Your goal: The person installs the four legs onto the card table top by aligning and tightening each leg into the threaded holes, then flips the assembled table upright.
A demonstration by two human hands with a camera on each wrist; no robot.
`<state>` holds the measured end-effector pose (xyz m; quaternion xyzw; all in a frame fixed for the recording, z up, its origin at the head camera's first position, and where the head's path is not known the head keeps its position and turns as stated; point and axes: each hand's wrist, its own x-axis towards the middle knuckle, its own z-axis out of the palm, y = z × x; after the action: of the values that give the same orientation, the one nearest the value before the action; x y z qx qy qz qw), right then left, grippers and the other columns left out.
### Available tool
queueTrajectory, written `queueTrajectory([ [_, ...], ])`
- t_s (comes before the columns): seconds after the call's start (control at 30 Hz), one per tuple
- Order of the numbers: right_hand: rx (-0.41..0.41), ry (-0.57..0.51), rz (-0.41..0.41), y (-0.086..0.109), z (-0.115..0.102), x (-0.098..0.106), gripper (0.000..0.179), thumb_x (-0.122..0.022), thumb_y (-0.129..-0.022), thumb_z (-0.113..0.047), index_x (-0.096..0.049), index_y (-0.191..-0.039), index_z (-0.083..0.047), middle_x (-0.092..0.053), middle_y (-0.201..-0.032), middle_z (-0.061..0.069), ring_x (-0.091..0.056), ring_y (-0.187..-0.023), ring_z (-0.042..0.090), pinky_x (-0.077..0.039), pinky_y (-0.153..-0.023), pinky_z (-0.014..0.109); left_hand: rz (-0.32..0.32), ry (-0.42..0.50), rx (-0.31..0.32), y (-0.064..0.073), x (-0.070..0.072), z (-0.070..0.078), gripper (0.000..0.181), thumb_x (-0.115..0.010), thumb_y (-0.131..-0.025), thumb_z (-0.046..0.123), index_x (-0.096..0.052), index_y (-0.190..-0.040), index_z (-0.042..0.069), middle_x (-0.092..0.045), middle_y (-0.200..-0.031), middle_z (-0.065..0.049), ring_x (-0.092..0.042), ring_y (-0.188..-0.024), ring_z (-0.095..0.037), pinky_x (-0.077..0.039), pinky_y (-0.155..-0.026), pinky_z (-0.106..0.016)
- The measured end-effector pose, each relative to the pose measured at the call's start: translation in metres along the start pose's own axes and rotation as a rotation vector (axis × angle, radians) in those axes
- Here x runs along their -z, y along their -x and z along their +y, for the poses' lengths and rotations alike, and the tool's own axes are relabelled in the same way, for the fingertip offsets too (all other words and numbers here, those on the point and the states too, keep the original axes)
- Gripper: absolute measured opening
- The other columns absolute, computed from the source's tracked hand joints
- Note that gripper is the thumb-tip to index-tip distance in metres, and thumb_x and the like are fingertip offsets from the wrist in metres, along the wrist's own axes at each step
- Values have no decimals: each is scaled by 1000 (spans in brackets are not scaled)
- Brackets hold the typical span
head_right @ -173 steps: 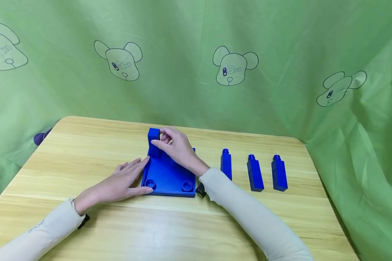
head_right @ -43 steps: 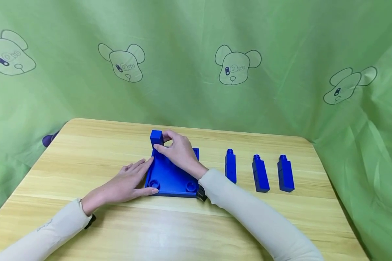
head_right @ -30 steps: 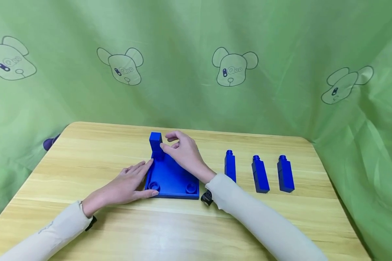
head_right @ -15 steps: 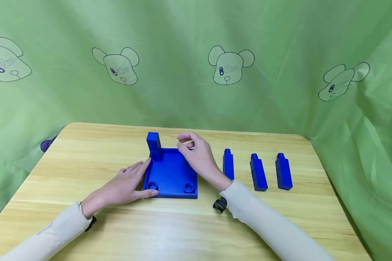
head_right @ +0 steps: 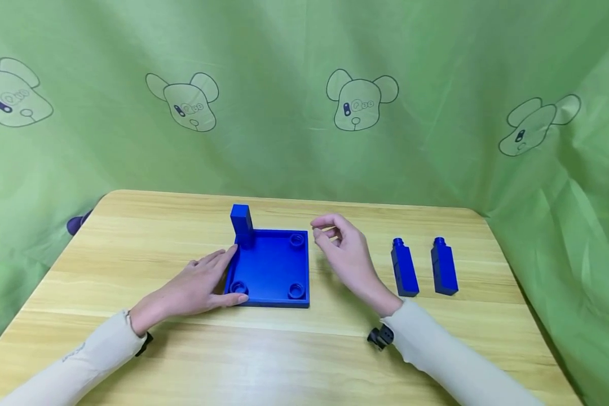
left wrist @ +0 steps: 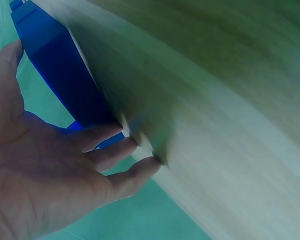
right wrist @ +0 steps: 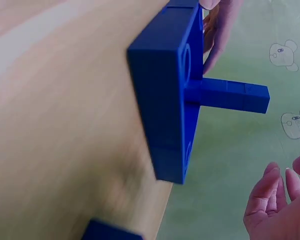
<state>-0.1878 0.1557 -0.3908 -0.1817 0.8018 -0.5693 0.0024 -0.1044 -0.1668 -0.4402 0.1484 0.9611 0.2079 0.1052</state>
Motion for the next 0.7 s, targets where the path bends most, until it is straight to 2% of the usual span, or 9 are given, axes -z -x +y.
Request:
queueTrajectory([
  [0.17,-13,42,34,14,6,18,21,-67,-109,-17,-73,-124,-4,-71,-111,11,-67,-91,19,-54,-77,21,-11,9,8,0,2,1,115,-66,-98,73,-18,-174,1,-33,-173,-24,-30,-160,-45,-29,-119,-76],
  [0.27,0,80,74,22,11,28,20,-68,-109,-18,-73,-123,-5,-70,-107,11,-62,-88,17,-51,-74,19,-21,15,18,0,3,1,117,-67,-97,74,-18,-174,1,-33,-173,-24,-30,-159,-45,-30,-119,-75],
  [0.37,17,73,125,30,16,38,20,-68,-109,-14,-72,-123,-1,-69,-106,9,-59,-87,16,-49,-73,18,-30,21,20,0,2,1,118,-68,-96,75,-18,-174,1,-34,-173,-24,-31,-159,-45,-30,-119,-76],
  [0.5,24,43,181,40,22,52,21,-68,-108,-8,-70,-124,5,-68,-105,3,-60,-87,12,-50,-73,17,-28,27,19,0,3,1,118,-68,-96,75,-17,-174,2,-33,-173,-23,-30,-160,-45,-29,-120,-76],
  [0.7,-3,102,210,49,30,72,22,-70,-108,-11,-70,-125,3,-69,-105,3,-64,-87,9,-52,-73,15,-15,25,11,-1,4,1,117,-68,-97,73,-17,-174,1,-34,-173,-24,-31,-159,-45,-30,-119,-76],
])
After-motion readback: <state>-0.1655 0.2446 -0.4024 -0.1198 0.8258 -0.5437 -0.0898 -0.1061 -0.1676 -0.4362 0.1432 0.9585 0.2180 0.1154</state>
